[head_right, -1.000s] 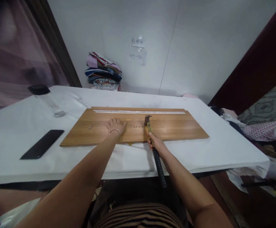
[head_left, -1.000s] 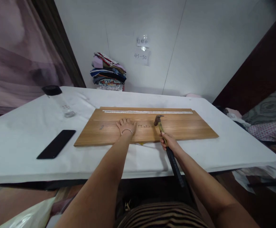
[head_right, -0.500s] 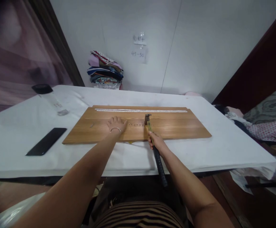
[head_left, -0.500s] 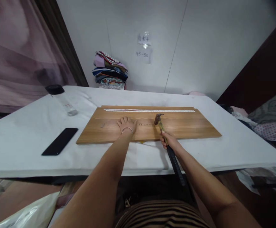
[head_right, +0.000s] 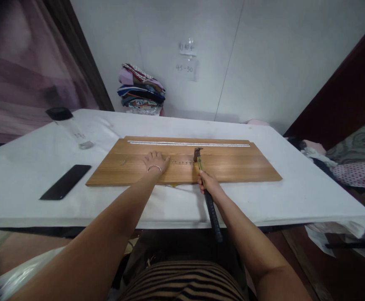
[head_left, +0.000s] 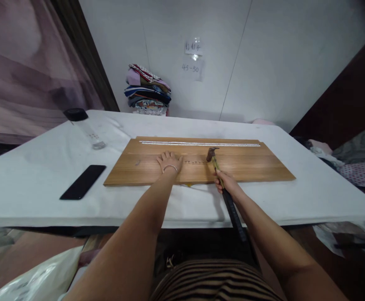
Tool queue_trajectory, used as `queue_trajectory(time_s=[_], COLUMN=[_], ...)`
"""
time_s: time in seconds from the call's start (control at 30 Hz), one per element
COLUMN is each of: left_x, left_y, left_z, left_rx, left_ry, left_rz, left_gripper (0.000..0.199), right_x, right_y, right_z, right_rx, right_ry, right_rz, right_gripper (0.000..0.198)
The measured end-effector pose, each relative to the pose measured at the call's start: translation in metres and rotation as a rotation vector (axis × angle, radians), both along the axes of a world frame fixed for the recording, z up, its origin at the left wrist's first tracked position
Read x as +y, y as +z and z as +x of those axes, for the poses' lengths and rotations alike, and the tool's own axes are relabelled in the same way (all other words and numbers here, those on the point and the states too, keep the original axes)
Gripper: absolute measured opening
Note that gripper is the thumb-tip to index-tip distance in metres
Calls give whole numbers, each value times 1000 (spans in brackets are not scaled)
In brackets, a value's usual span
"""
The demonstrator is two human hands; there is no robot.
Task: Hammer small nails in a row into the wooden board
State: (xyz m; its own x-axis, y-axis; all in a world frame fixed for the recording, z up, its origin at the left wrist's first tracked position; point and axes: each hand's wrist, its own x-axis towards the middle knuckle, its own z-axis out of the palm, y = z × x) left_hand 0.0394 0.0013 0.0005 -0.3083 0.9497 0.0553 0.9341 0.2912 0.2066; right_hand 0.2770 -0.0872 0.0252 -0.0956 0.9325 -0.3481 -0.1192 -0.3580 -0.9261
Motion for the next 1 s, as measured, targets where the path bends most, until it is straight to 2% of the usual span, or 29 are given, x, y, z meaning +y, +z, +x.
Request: queue_trajectory(time_s=[1.0], left_x=[-1], left_y=[-1], left_z=[-1], left_rx=[34], left_ry=[6], left_rz=[14], left_gripper=[65], right_x=[1], right_y=[2], right_z=[-3], right_rx=[-14], right_ry=[6], right_rz=[-19], right_gripper=[38])
